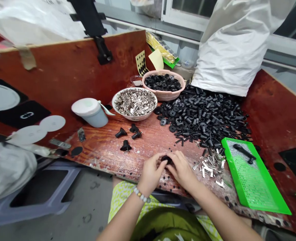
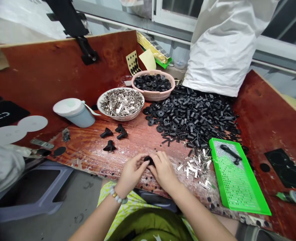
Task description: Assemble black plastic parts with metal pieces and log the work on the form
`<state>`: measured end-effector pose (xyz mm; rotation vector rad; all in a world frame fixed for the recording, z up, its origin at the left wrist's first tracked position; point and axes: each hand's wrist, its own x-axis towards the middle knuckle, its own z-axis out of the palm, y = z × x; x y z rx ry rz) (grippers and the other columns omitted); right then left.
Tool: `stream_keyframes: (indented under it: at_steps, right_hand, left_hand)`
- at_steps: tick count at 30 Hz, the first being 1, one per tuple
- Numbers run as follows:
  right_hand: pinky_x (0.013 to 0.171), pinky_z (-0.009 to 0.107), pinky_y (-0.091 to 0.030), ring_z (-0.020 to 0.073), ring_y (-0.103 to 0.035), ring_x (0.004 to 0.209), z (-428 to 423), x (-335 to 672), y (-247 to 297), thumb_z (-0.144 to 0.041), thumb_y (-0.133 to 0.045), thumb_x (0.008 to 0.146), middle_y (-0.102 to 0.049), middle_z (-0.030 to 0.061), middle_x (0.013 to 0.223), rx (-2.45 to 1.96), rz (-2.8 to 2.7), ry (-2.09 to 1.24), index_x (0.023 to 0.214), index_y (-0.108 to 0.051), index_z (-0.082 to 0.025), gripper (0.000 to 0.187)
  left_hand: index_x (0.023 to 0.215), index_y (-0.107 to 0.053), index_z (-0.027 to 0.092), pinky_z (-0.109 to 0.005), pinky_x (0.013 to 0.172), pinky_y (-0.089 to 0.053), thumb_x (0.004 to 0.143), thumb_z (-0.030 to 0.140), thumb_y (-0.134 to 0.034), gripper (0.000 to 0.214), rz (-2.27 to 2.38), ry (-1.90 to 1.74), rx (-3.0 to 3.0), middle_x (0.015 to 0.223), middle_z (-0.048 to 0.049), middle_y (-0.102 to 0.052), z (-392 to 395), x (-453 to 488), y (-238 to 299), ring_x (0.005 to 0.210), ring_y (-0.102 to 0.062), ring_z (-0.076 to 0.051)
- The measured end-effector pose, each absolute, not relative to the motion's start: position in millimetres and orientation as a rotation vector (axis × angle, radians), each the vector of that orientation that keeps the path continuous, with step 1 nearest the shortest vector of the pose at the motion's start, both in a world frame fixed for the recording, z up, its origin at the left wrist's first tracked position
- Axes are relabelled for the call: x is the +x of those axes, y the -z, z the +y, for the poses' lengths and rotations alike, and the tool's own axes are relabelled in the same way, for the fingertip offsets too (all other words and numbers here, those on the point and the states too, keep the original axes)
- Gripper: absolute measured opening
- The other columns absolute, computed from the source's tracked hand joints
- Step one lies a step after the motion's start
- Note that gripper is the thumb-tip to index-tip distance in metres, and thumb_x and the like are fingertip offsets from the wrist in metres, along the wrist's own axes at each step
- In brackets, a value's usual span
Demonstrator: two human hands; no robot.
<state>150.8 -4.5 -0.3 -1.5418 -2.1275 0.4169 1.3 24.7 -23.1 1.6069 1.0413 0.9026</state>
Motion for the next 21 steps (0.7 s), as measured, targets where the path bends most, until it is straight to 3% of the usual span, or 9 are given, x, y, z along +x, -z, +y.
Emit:
stream_keyframes:
  at_steps: [5,8,12,21]
  right_hand:
    - [0.081,0.036,-0.044,0.0215,-0.049,0.095,11,193,-5,-0.022,-0.045,0.088,-0.055,0.0092,0.101,-1.677,-2.206,-0.144,0.111,-0.051,-0.019,0.024]
    - [0.078,0.034,-0.042,0.0213,-0.049,0.090,34,232,-10,-0.018,-0.040,0.090,-0.054,0.0099,0.093,-1.875,-2.189,0.069,0.097,-0.059,-0.016,0.021]
    - [0.073,0.032,-0.038,0.0210,-0.046,0.086,57,251,-7,-0.018,-0.044,0.088,-0.054,0.0090,0.090,-1.896,-2.283,0.080,0.089,-0.063,-0.018,0.019]
    - [0.073,0.031,-0.038,0.0211,-0.048,0.087,52,248,-9,-0.014,-0.049,0.083,-0.056,0.0092,0.089,-1.828,-2.327,0.041,0.085,-0.058,-0.016,0.009]
  left_hand:
    - [0.092,-0.057,0.020,-0.037,0.079,-0.047,0.084,0.012,-0.043,0.018,1.267,-0.744,2.087,0.092,-0.0052,-0.063,25,-1,17,0.089,-0.058,-0.021]
    - [0.098,-0.057,0.020,-0.040,0.086,-0.045,0.083,0.007,-0.041,0.025,1.201,-0.707,2.234,0.103,-0.0065,-0.060,22,-11,18,0.099,-0.053,-0.022]
    - [0.106,-0.056,0.021,-0.041,0.091,-0.044,0.083,0.003,-0.037,0.035,1.114,-0.730,2.281,0.112,-0.0076,-0.056,15,-22,22,0.105,-0.050,-0.022]
    - [0.117,-0.047,0.019,-0.041,0.096,-0.041,0.087,0.019,-0.045,0.031,1.218,-0.778,2.164,0.116,-0.0091,-0.055,14,-20,21,0.110,-0.049,-0.022]
